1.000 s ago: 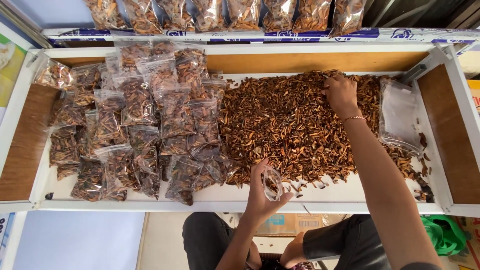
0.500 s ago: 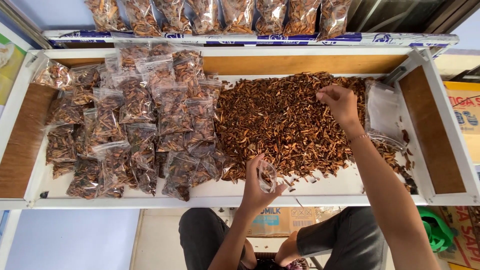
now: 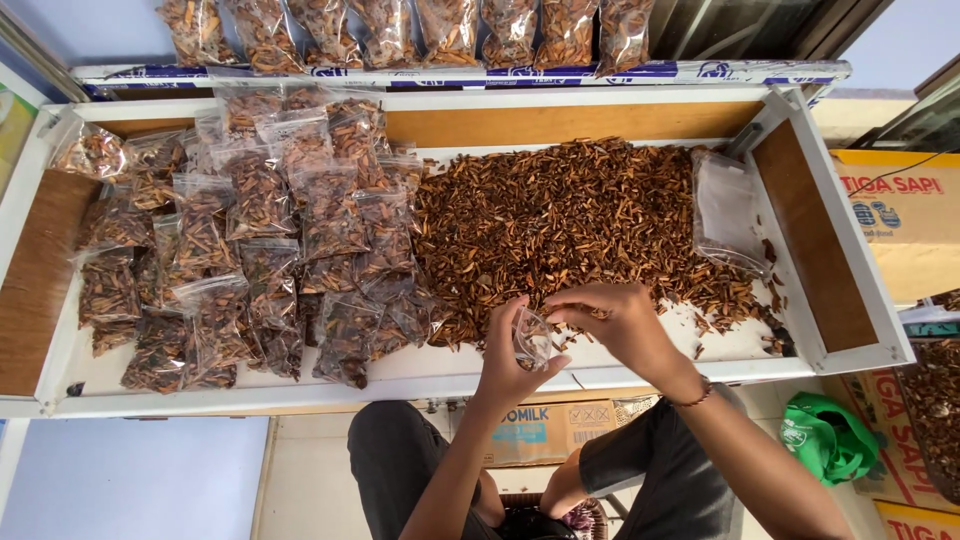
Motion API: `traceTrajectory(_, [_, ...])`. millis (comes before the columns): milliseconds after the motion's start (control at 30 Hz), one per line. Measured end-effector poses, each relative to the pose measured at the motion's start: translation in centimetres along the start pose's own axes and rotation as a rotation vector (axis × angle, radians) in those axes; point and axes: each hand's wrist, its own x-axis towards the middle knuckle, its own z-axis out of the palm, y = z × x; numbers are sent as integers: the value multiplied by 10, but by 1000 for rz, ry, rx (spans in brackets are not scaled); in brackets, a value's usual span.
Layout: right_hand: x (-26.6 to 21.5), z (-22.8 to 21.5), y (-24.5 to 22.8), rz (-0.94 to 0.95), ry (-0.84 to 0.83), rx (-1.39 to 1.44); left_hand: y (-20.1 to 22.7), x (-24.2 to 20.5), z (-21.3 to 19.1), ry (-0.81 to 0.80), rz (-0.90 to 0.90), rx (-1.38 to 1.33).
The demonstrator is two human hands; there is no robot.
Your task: Packing small dried snacks into individual plastic bags from a large pile.
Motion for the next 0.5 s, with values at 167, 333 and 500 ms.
traceTrajectory(167, [-1, 2, 7, -51, -18, 21, 9, 0, 0, -4, 19, -20])
traceTrajectory(333, [-1, -2, -3, -72, -14, 2, 7, 0, -1, -10, 24, -20])
traceTrajectory(500, [-7, 12, 3, -171, -64, -117, -1, -2, 0, -28, -3, -10])
